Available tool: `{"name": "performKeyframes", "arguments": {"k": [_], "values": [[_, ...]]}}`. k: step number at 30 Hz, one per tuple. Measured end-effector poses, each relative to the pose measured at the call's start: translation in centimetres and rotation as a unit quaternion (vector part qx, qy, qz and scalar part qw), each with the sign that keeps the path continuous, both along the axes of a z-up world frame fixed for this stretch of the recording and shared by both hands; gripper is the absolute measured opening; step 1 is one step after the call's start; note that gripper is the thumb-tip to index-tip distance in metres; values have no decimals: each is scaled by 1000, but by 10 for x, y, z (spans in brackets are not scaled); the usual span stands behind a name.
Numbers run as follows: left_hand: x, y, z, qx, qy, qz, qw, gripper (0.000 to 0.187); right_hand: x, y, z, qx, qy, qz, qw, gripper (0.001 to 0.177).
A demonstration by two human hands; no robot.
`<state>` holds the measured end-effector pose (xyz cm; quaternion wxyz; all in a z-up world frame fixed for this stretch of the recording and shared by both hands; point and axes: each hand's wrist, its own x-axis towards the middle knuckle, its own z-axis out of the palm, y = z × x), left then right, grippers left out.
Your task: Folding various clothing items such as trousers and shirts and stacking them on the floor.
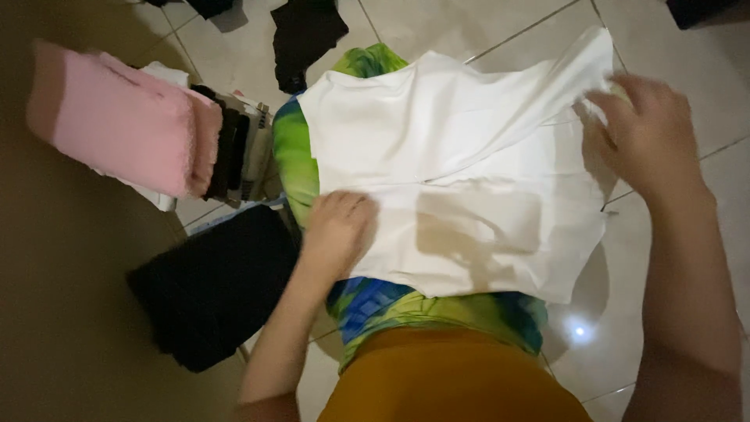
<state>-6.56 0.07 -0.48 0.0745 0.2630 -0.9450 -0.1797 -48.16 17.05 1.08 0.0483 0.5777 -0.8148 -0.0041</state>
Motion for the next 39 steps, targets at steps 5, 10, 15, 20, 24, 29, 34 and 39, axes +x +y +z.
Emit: {"name": "performKeyframes", "arguments": {"k": [5,10,15,20,24,29,34,39], "values": [[-63,2,-29,-77,128,-17,989,28,-27,-28,-43,-5,45,110,993,14],[-62,-5,-70,-59,139,-6,988,30,-46,-31,-58,22,20,113,993,6],[-59,-9,-66,-37,153,-1,988,29,-36,-25,-5,5,182,158,971,16],[-53,-15,-64,-11,198,-2,980,30,7,32,42,200,192,108,955,11],[-51,-18,-69,-21,201,-3,979,33,30,54,10,251,104,98,957,14],[-47,-28,-67,-61,176,-45,982,40,89,-39,-25,116,-307,194,925,42],[-39,-31,-72,-86,162,-34,982,39,140,-112,-41,11,-69,443,894,45],[-39,-35,-74,-82,164,-22,983,31,137,-134,-40,41,-71,480,874,16]]}}
